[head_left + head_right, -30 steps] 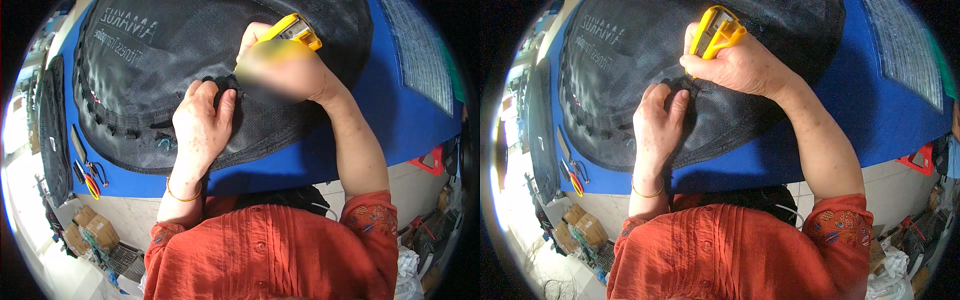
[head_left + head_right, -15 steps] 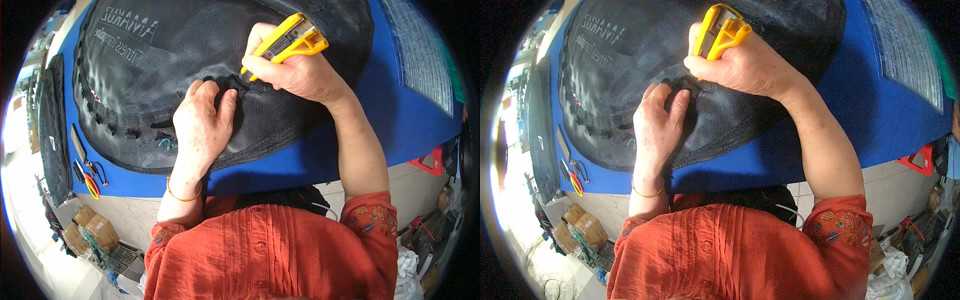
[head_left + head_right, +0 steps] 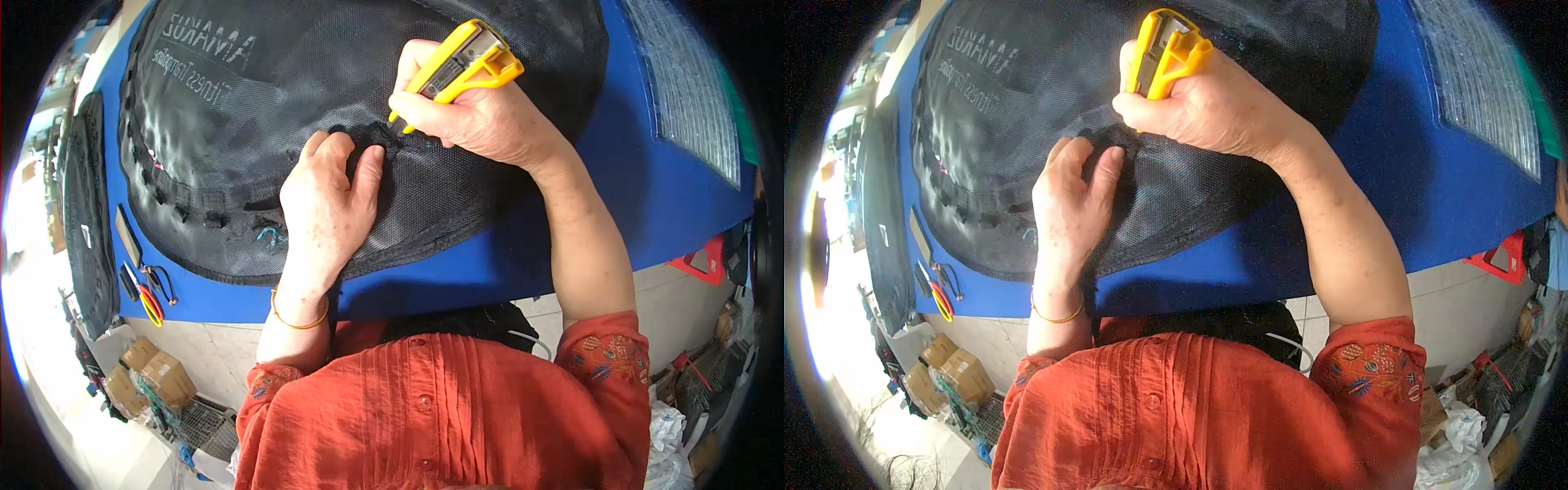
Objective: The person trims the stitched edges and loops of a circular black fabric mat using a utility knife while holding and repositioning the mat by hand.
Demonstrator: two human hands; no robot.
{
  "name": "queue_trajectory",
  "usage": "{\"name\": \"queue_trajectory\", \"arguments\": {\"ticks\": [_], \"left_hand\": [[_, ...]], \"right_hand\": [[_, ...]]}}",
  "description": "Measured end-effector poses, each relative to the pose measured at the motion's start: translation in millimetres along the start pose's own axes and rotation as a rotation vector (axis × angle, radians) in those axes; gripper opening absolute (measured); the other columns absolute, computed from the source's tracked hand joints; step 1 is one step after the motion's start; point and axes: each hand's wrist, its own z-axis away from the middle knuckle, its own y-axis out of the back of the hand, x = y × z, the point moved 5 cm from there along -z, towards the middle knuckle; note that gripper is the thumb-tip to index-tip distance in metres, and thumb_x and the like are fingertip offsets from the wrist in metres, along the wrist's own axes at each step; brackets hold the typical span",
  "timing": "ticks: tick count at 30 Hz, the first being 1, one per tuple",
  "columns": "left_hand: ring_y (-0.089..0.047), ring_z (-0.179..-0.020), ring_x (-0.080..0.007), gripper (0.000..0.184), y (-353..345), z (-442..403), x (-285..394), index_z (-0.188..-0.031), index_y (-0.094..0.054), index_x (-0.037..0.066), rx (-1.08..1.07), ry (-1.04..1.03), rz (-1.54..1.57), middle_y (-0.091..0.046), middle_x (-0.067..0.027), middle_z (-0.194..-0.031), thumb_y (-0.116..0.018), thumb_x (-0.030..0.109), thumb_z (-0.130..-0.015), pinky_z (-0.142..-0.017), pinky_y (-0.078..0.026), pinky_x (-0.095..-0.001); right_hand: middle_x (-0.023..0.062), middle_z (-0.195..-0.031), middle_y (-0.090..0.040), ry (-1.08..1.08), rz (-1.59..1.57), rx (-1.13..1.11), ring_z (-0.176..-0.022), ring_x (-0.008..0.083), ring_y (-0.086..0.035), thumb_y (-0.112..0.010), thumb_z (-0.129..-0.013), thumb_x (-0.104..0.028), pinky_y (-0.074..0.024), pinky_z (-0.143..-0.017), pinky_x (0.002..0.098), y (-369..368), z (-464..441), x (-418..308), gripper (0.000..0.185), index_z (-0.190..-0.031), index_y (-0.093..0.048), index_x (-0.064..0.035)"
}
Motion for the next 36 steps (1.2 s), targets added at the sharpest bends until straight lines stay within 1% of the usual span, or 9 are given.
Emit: {"name": "queue_trajectory", "arguments": {"ticks": [9,11,14,18,22,24,26,28,36], "left_hand": [[-0.059,-0.067,-0.0371,0.032,0.3,-0.8,0.0,-0.074,-0.053,0.001,0.002,-0.002,-0.009,-0.055,-0.0156,-0.074,-0.073,0.019,-0.091,-0.060,-0.048,-0.0436],[-0.059,-0.067,-0.0371,0.033,0.2,-0.7,-0.1,-0.074,-0.053,0.001,0.002,0.001,-0.010,-0.055,-0.0156,-0.074,-0.073,0.019,-0.091,-0.060,-0.049,-0.0436],[-0.059,-0.067,-0.0373,0.032,0.4,-0.4,-0.1,-0.074,-0.053,0.001,0.006,-0.007,-0.001,-0.055,-0.0155,-0.074,-0.073,0.019,-0.091,-0.061,-0.049,-0.0439],[-0.060,-0.068,-0.0378,0.032,-0.4,-0.6,-0.3,-0.075,-0.053,0.001,-0.001,-0.001,-0.010,-0.055,-0.0157,-0.074,-0.072,0.020,-0.092,-0.061,-0.049,-0.0446],[-0.060,-0.067,-0.0383,0.031,-0.7,-0.3,0.2,-0.075,-0.053,0.002,-0.012,0.009,-0.024,-0.055,-0.0157,-0.075,-0.072,0.020,-0.092,-0.060,-0.048,-0.0452],[-0.060,-0.067,-0.0384,0.031,-1.4,-0.6,-1.0,-0.075,-0.053,0.002,-0.010,0.006,-0.019,-0.055,-0.0156,-0.075,-0.072,0.020,-0.092,-0.060,-0.048,-0.0452],[-0.060,-0.067,-0.0384,0.031,-1.2,-0.2,-0.9,-0.075,-0.053,0.002,-0.007,0.001,-0.015,-0.055,-0.0155,-0.075,-0.072,0.020,-0.092,-0.059,-0.048,-0.0452],[-0.060,-0.067,-0.0382,0.032,-1.0,0.1,-0.4,-0.075,-0.053,0.002,-0.006,0.004,-0.005,-0.055,-0.0154,-0.074,-0.071,0.020,-0.092,-0.060,-0.048,-0.0450],[-0.059,-0.067,-0.0375,0.032,-0.7,-0.1,0.3,-0.074,-0.052,0.002,-0.001,-0.011,-0.018,-0.054,-0.0149,-0.073,-0.071,0.020,-0.092,-0.060,-0.048,-0.0444]], "right_hand": [[-0.0021,-0.070,-0.061,0.016,0.031,-0.009,-0.055,0.0018,-0.054,-0.068,-0.097,-0.017,-0.0439,-0.047,0.0180,4.1,-1.4,-2.9,0.013,-0.089,-0.061,-0.0094],[-0.0013,-0.070,-0.062,-0.249,-0.070,-0.105,-0.054,0.0026,-0.055,-0.067,-0.097,-0.018,-0.0445,-0.047,0.0183,2.7,2.0,2.3,0.013,-0.089,-0.061,-0.0094],[0.0009,-0.067,-0.065,-0.228,-0.031,-0.069,-0.050,0.0090,-0.059,-0.070,-0.096,-0.022,-0.0463,-0.049,0.0229,4.3,3.5,3.8,0.017,-0.090,-0.066,-0.0063],[-0.0003,-0.067,-0.064,-0.246,-0.108,-0.015,-0.050,0.0082,-0.059,-0.069,-0.097,-0.022,-0.0454,-0.047,0.0219,4.5,-0.4,-1.5,0.017,-0.090,-0.066,-0.0070],[-0.0021,-0.065,-0.060,-0.130,-0.126,0.096,-0.051,0.0059,-0.057,-0.068,-0.098,-0.018,-0.0456,-0.048,0.0215,3.3,-1.8,1.8,0.012,-0.091,-0.064,-0.0088],[-0.0029,-0.075,-0.063,-0.079,-0.114,0.055,-0.057,0.0021,-0.057,-0.067,-0.100,-0.020,-0.0465,-0.053,0.0173,-0.7,-1.1,6.3,0.010,-0.096,-0.065,-0.0111],[-0.0033,-0.078,-0.064,-0.118,-0.125,0.045,-0.059,0.0021,-0.057,-0.068,-0.099,-0.018,-0.0467,-0.055,0.0172,-1.9,-1.3,8.7,0.009,-0.095,-0.065,-0.0105],[-0.0035,-0.077,-0.062,0.054,-0.070,0.090,-0.060,0.0018,-0.056,-0.068,-0.099,-0.017,-0.0459,-0.055,0.0171,-3.4,-2.4,5.7,0.008,-0.096,-0.065,-0.0101],[-0.0043,-0.073,-0.058,0.050,0.009,0.048,-0.058,0.0010,-0.054,-0.067,-0.099,-0.016,-0.0448,-0.054,0.0170,-1.4,-1.9,2.1,0.009,-0.095,-0.063,-0.0100]]}}
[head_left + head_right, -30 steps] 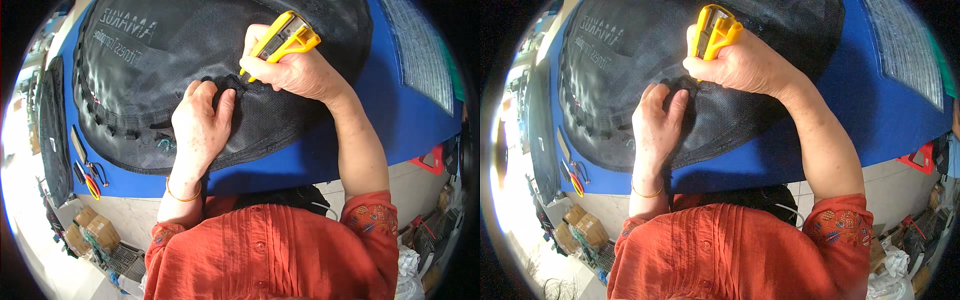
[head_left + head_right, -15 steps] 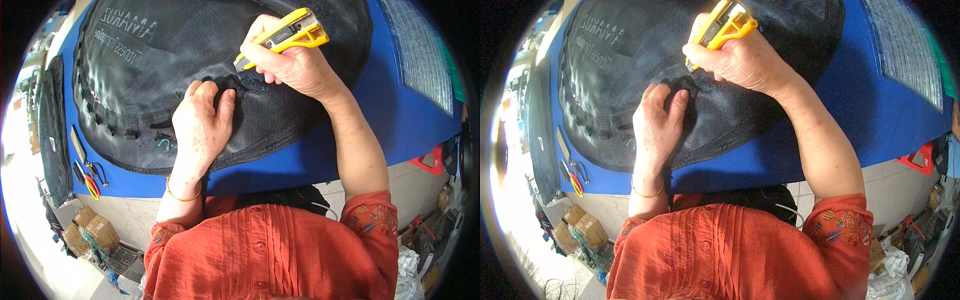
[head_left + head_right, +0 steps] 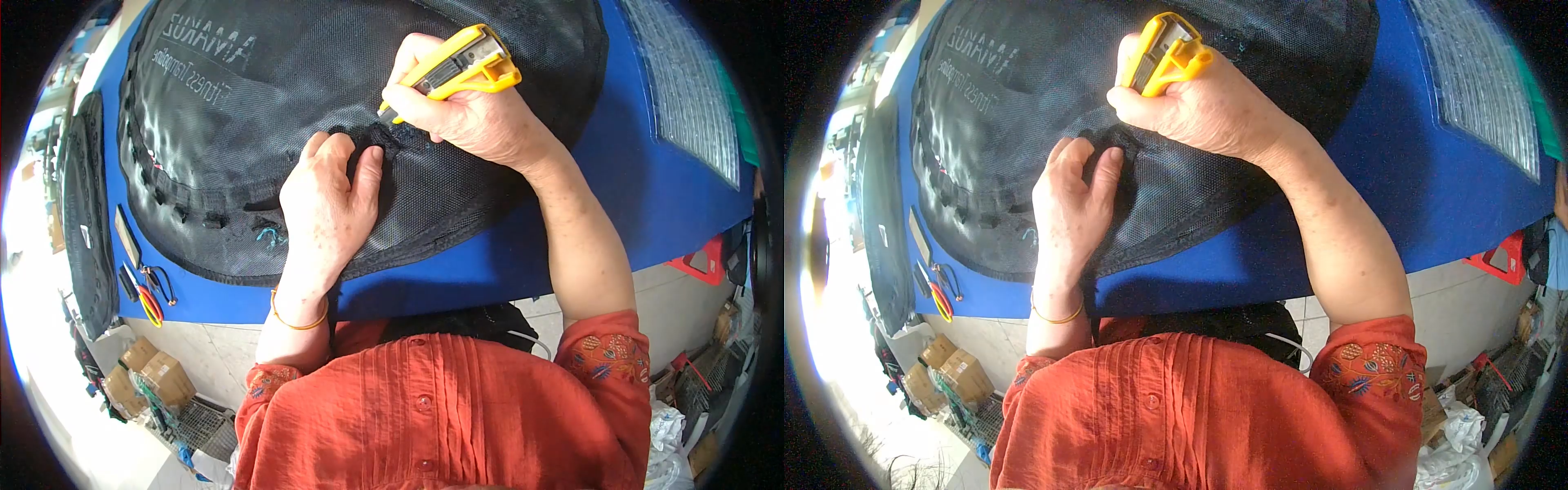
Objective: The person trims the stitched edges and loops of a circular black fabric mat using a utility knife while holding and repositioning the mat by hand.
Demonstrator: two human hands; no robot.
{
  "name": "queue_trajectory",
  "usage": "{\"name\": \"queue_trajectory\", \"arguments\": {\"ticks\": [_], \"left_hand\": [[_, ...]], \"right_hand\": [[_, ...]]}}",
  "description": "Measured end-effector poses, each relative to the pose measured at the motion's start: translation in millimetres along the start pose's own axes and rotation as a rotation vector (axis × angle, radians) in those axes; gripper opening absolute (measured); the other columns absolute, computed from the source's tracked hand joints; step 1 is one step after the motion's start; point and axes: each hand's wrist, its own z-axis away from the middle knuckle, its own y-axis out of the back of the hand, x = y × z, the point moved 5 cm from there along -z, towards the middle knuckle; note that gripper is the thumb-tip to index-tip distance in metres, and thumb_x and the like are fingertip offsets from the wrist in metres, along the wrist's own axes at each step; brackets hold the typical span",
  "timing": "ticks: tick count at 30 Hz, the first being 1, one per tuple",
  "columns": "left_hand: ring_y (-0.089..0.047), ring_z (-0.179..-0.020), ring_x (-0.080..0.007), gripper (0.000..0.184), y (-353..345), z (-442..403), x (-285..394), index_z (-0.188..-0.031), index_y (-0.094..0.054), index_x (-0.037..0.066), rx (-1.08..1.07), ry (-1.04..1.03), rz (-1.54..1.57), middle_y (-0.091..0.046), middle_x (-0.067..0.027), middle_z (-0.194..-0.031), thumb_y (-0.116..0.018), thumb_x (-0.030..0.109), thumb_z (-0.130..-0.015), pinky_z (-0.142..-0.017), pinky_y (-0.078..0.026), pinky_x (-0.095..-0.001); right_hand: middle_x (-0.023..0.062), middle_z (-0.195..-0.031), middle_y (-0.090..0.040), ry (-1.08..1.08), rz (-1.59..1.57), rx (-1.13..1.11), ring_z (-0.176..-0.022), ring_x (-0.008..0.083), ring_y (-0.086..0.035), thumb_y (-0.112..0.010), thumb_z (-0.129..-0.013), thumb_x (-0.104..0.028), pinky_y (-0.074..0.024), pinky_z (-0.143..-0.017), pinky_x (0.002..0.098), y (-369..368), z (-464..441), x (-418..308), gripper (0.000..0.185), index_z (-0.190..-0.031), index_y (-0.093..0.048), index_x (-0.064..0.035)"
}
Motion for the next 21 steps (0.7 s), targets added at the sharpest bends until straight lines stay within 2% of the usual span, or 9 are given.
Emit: {"name": "queue_trajectory", "arguments": {"ticks": [2,4,10,21], "left_hand": [[-0.059,-0.067,-0.0372,0.032,0.1,0.0,0.0,-0.074,-0.052,0.002,0.004,-0.002,-0.008,-0.054,-0.0149,-0.073,-0.072,0.020,-0.092,-0.060,-0.048,-0.0443],[-0.059,-0.067,-0.0368,0.032,-0.2,0.3,-0.3,-0.074,-0.052,0.002,-0.011,0.012,0.005,-0.054,-0.0148,-0.073,-0.072,0.019,-0.092,-0.060,-0.048,-0.0440],[-0.059,-0.066,-0.0369,0.032,0.7,-0.4,0.6,-0.074,-0.053,0.001,-0.009,0.009,0.000,-0.054,-0.0149,-0.074,-0.072,0.019,-0.092,-0.061,-0.048,-0.0437],[-0.059,-0.067,-0.0367,0.031,1.4,-0.2,1.7,-0.074,-0.053,0.001,-0.004,0.009,0.000,-0.054,-0.0152,-0.073,-0.072,0.018,-0.092,-0.061,-0.048,-0.0432]], "right_hand": [[-0.0044,-0.072,-0.058,-0.023,0.005,-0.029,-0.057,0.0010,-0.053,-0.067,-0.099,-0.016,-0.0445,-0.053,0.0169,1.6,-0.2,-5.1,0.009,-0.094,-0.063,-0.0101],[0.0030,-0.077,-0.064,-0.137,-0.029,-0.044,-0.072,0.0173,-0.065,-0.072,-0.094,-0.017,-0.0518,-0.068,0.0298,2.2,0.4,-3.6,0.013,-0.093,-0.062,-0.0083],[0.0023,-0.073,-0.060,-0.032,0.001,0.055,-0.067,0.0153,-0.061,-0.071,-0.095,-0.014,-0.0503,-0.065,0.0289,1.3,-1.9,-3.2,0.012,-0.091,-0.062,-0.0073],[0.0032,-0.076,-0.062,-0.074,-0.031,0.001,-0.069,0.0163,-0.063,-0.071,-0.094,-0.014,-0.0514,-0.067,0.0294,1.6,-1.4,-0.9,0.011,-0.092,-0.062,-0.0072]]}}
